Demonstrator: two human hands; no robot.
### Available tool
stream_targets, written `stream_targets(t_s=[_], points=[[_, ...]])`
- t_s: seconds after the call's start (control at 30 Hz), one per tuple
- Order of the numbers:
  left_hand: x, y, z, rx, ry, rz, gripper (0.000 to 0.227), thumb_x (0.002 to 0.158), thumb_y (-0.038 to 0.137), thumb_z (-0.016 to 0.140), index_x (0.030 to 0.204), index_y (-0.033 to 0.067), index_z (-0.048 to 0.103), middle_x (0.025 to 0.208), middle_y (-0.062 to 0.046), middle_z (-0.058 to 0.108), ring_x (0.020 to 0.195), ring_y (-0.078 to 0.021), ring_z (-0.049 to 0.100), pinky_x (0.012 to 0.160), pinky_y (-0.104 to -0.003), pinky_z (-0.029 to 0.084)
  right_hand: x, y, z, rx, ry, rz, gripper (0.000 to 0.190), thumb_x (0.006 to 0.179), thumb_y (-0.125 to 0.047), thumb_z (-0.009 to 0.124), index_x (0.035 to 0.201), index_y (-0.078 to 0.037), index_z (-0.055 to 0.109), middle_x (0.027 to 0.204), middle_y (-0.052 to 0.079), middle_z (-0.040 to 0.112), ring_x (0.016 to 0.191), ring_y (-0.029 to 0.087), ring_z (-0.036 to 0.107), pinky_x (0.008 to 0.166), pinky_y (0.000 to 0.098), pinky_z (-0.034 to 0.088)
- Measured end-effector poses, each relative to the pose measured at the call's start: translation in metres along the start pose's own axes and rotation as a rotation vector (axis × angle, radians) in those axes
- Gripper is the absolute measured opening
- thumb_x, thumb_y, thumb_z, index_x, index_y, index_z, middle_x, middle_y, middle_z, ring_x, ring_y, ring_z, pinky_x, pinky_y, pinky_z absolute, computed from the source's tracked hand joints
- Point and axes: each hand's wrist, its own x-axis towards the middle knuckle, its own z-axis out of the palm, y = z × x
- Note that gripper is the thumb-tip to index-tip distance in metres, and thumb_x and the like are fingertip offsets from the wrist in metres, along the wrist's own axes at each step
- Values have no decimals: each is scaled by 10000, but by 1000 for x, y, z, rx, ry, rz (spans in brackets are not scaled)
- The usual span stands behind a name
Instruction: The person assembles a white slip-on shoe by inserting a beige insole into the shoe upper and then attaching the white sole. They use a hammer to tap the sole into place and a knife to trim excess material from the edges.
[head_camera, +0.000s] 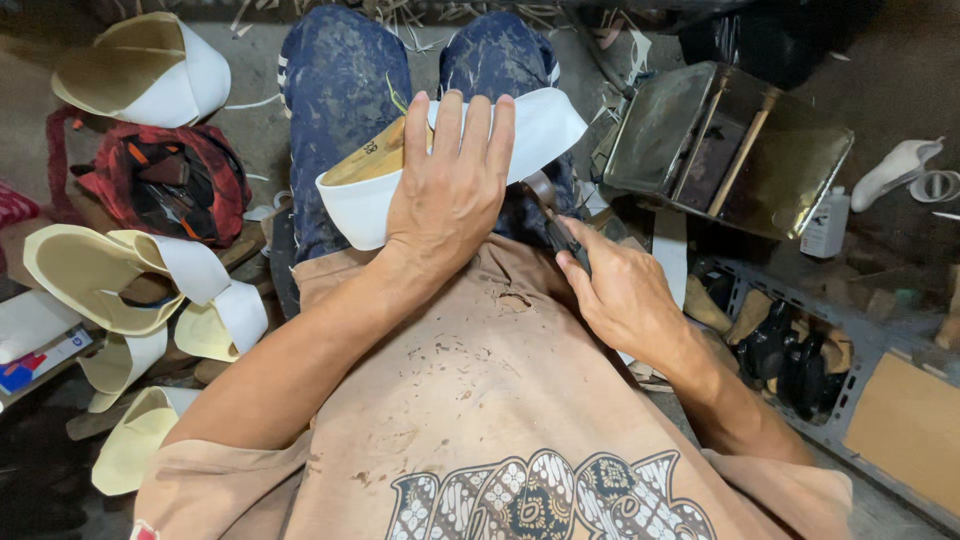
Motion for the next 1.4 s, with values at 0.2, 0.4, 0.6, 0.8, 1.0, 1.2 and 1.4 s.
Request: stream_targets(t_s=[0.2,0.4,0.6,0.8,1.0,1.2,1.4], points=[[8,-16,8,-84,-165,22,815,722,519,823,1390,121,580,1201,-60,627,1092,-257,564,1052,-443,407,7,-1,0,138,132,-114,367,1027,-227,499,1318,-8,543,1216,178,689,1089,419,641,857,496,475],[36,-53,42,-636,-313,1,613,776,446,789,1231,77,605,1069,-158,704,906,-417,613,793,-536,440,43,8,4,9,374,-244,285,1031,-139,573,1282,-4,566,1151,192,722,932,472,668,693,543,486],[50,-67,49,-820,-306,2,435,819,335,703,1150,64,622,1042,-146,704,903,-411,606,772,-520,456,82,16,21,37,580,-385,186,1068,-97,599,1210,21,621,1093,145,717,939,349,705,746,419,527],[46,-59,40,-781,-313,56,502,762,292,685,1234,138,614,1041,-109,728,817,-441,617,745,-543,447,59,5,2,145,336,-268,255,1073,-195,484,1210,-22,613,1104,130,701,962,397,659,799,453,485],[36,-47,39,-654,-302,65,510,762,356,731,1213,154,602,966,-55,690,827,-376,625,724,-511,429,42,-2,-36,311,-117,-58,311,1028,-305,444,1005,-105,681,952,14,808,899,205,772,843,362,508],[34,-49,36,-624,-325,29,439,861,379,706,1226,161,595,1003,-66,701,857,-392,614,752,-529,422,27,15,-38,921,-425,164,381,998,-194,498,1295,5,629,1071,127,789,934,194,776,900,309,620],[25,-37,30,-456,-239,88,638,787,438,785,1296,123,562,1034,-63,674,920,-325,605,858,-474,405,34,28,-24,45,92,-37,478,967,-171,492,1432,-64,512,1092,258,717,1027,513,618,796,533,450]])
